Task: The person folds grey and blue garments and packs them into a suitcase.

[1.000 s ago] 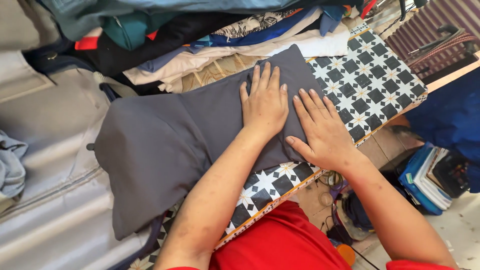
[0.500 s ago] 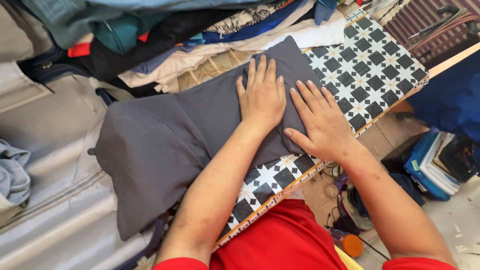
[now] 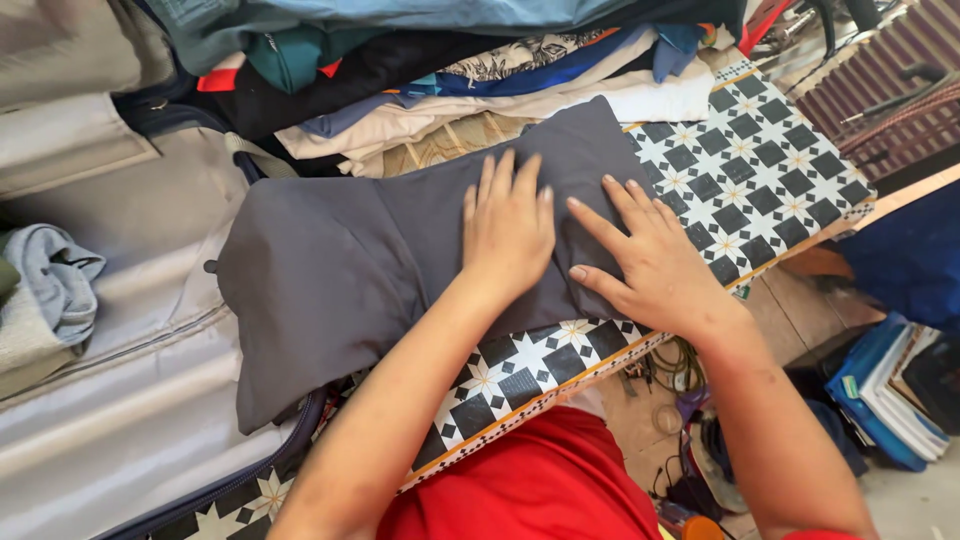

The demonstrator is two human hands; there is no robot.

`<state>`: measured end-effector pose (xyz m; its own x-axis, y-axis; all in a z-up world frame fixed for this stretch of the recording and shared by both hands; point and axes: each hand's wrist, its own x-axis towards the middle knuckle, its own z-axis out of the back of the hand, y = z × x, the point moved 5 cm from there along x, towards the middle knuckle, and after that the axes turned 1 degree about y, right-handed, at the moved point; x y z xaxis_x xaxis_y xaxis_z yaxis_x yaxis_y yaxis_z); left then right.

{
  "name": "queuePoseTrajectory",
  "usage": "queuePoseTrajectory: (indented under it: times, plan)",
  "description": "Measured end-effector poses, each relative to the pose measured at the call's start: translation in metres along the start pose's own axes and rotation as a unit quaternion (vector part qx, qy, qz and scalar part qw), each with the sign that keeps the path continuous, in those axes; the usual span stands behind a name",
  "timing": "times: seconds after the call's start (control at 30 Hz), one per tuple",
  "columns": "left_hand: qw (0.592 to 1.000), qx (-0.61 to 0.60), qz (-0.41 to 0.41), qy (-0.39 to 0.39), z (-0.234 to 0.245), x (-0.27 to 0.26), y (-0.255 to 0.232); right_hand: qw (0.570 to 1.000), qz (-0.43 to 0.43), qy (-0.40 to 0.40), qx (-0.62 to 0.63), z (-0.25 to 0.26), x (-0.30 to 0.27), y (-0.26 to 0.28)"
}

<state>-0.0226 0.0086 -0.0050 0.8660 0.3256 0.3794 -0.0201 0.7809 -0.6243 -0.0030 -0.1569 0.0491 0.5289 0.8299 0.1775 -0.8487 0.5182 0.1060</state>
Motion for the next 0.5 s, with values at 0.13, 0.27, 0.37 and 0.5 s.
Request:
queuePoseTrajectory:
  times: [0.13, 0.27, 0.37, 0.5]
  plan:
    - [0.977, 0.197, -0.043, 0.065, 0.02, -0.032, 0.002, 0.999, 0.032, 0.013, -0.034, -0.001, 0.02, 0.012]
    - [0.978, 0.191, -0.046, 0.067, 0.03, -0.044, 0.006, 0.995, 0.07, 0.027, -0.068, -0.014, 0.054, 0.025]
    - [0.98, 0.179, -0.031, 0.083, 0.03, -0.044, 0.007, 0.99, 0.068, 0.06, -0.106, -0.026, 0.077, 0.024]
    - [0.982, 0.162, -0.022, 0.095, 0.031, -0.041, 0.009, 0.993, 0.027, 0.059, -0.103, -0.039, 0.089, 0.012]
